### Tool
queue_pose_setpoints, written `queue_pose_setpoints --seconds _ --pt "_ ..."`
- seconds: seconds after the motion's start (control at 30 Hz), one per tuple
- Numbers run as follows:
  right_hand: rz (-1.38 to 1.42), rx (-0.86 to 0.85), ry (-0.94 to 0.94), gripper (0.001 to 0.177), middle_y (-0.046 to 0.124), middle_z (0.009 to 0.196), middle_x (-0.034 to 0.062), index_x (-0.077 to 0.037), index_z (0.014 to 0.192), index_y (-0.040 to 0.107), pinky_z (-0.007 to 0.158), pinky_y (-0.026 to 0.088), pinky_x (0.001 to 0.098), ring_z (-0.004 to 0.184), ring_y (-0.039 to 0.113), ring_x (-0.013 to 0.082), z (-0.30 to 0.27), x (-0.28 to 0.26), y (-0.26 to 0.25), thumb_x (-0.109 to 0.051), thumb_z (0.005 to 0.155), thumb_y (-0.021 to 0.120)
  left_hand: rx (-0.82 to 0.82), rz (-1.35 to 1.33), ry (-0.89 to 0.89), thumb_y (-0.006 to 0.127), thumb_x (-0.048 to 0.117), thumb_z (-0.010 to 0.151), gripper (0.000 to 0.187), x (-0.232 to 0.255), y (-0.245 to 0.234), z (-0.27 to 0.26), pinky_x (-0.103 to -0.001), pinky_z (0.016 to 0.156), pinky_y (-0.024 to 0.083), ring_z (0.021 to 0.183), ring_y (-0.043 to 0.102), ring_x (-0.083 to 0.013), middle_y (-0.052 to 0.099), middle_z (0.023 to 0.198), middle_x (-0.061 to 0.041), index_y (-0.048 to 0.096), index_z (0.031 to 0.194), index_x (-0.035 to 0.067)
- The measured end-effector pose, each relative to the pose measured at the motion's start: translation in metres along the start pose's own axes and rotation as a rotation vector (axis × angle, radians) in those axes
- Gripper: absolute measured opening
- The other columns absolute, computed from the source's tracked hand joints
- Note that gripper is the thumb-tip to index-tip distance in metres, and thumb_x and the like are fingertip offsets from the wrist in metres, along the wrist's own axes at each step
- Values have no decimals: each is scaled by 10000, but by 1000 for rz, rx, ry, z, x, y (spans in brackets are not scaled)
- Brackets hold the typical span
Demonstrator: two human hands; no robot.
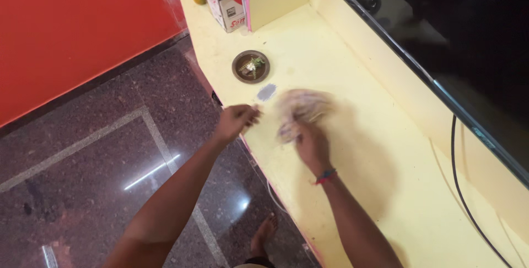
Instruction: The person cleans a small speaker with a cloth, places it onto a shelf, and wipes down the table surface with the cloth.
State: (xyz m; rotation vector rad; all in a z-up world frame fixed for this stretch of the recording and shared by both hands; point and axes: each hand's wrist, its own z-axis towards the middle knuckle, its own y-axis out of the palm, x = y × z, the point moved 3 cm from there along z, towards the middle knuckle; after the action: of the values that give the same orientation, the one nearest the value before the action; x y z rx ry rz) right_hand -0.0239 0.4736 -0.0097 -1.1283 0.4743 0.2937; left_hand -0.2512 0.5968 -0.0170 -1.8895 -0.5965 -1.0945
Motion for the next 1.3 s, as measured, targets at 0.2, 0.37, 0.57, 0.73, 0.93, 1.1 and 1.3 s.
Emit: queue_pose_setpoints --seconds 0.2,0.37,0.57,0.73,0.93,1.1,1.3 --pt "467 408 366 185 753 1039 166 -24 1111 699 870 571 375 942 722 292 -19 -36 -22 11 965 592 378 -418 62 669 297 980 371 -86 -58 -16 -306 709 575 829 693 -145 751 976 -99 719 1214 13" --pt "159 94 -142 495 730 1058 201 -10 1113 720 942 510 482 1061 663 403 -60 -136 47 92 645 594 388 -330 -14 678 334 974 385 -139 -108 -48 -281 690 558 777 675 -113 744 904 -42 708 1208 30" --pt "889 -21 556 336 775 1070 143 20 1209 692 821 587 306 947 734 208 -79 -150 94 29 876 643 306 -311 72 683 337 975 373 -195 -168 -56 -287 734 534 798 640 -118 716 911 -59 747 1175 29" --pt "833 8 948 361 809 1031 87 -51 1227 690 791 608 274 903 792 161 -83 -211 154 -87 868 693 201 -197 98 670 341 944 374 -204 -221 -34 -282 767 540 884 695 -91 753 994 -30 750 1168 53" --pt "1104 240 913 300 787 1065 146 30 1185 715 786 573 314 943 750 195 -38 -291 207 -102 915 695 -166 -280 61 674 354 973 436 -179 -233 -2 -355 761 587 864 731 -229 765 1051 -157 737 1229 7" --pt "1504 719 767 485 677 1264 112 -66 1393 510 938 584 342 1124 686 192 3 -279 169 -99 920 614 -840 -188 192 680 170 930 524 -119 -182 16 -347 824 649 933 763 -202 749 1144 -142 536 1413 28" --pt "558 761 567 605 585 1274 94 -70 1462 461 846 581 314 1093 628 169 -10 -240 114 -92 914 716 -621 -727 73 781 195 917 482 -47 -103 54 -313 613 529 758 625 -172 682 1019 -142 625 1311 -32"
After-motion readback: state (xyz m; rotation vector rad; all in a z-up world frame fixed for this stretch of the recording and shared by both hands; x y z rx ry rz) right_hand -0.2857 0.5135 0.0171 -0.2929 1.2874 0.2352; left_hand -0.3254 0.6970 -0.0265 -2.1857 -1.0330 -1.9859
